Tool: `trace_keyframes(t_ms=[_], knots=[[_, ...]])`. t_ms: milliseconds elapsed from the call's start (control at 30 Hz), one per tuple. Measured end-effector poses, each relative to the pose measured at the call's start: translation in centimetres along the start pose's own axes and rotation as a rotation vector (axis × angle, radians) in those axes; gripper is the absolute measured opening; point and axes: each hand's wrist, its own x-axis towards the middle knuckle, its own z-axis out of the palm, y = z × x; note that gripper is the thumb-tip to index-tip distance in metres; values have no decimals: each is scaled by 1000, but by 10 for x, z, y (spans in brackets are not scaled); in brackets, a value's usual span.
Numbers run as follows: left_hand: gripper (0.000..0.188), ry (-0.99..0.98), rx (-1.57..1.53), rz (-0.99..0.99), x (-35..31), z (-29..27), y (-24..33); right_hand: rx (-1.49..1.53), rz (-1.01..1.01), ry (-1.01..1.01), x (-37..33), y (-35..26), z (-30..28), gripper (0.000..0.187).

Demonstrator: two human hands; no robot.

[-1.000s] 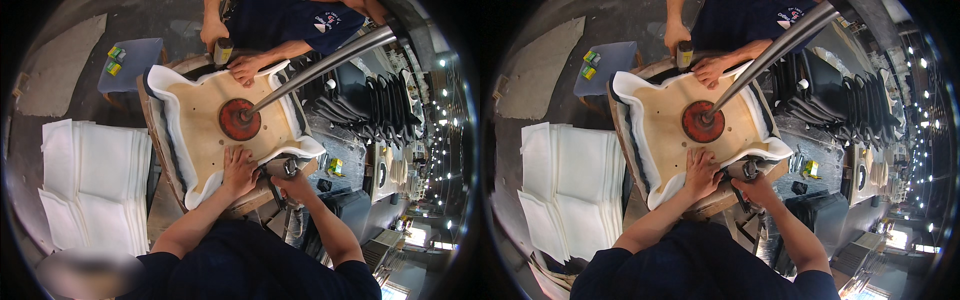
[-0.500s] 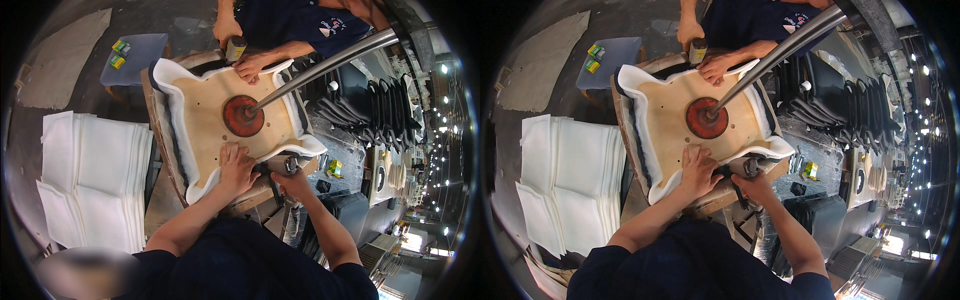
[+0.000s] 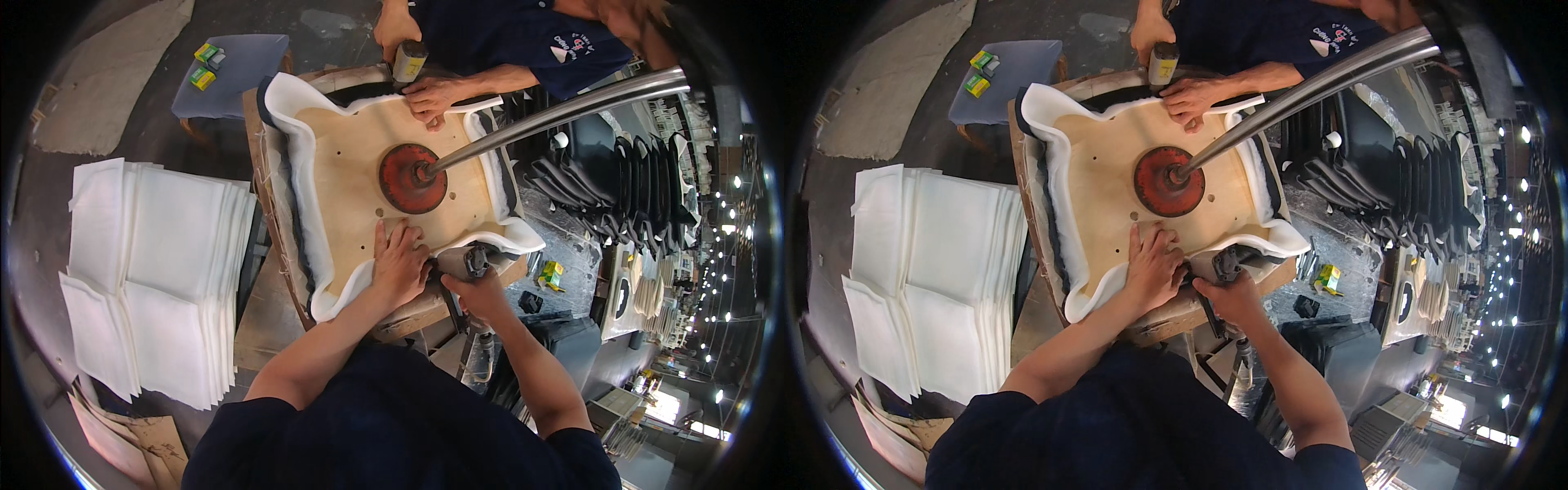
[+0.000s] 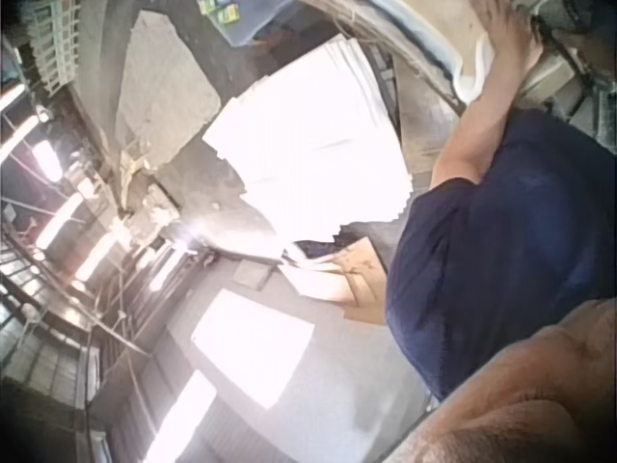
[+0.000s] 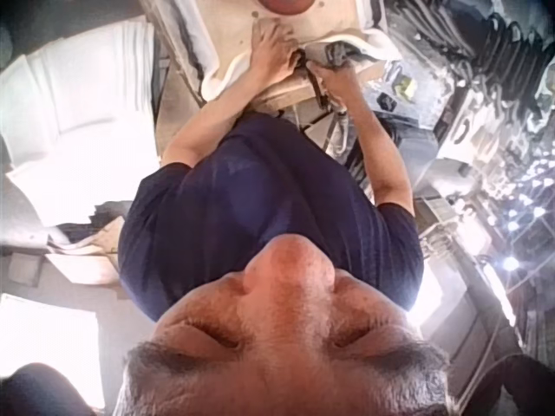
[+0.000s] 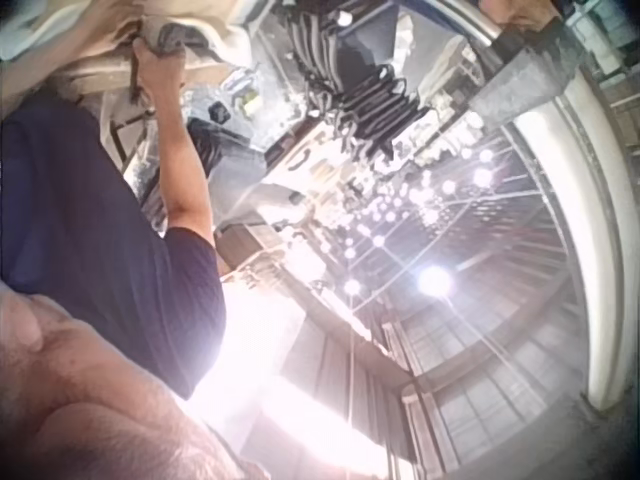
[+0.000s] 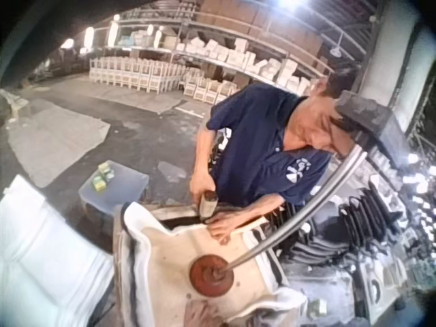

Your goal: The person aligns a white fabric layer over a wooden cushion base and uses a pneumatic staple gun to secure the fabric edges. A coworker applies adhesive to the base while the person staples the fabric. The person then places a black cushion cover over the assembled base.

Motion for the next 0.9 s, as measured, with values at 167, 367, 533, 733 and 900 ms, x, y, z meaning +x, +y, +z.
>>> trace_keyframes(t_ms=[167,367,533,733,900], knots=[[23,-2,-5,10,-9,-14,-6,144,32,-22,0,6,-2,38],[19,-6,-126,-40,-6,-7,-10,167,20,-50,-16,3,4,38],[16,-20,-184,-79,-7,-4,-9,151,7,-64,-14,2,8,35],[13,61,-150,-50,-9,4,-10,13,62,-43,-12,-12,12,39],[15,-42,-159,8,-6,8,-26,191,-33,-45,-12,7,10,44]])
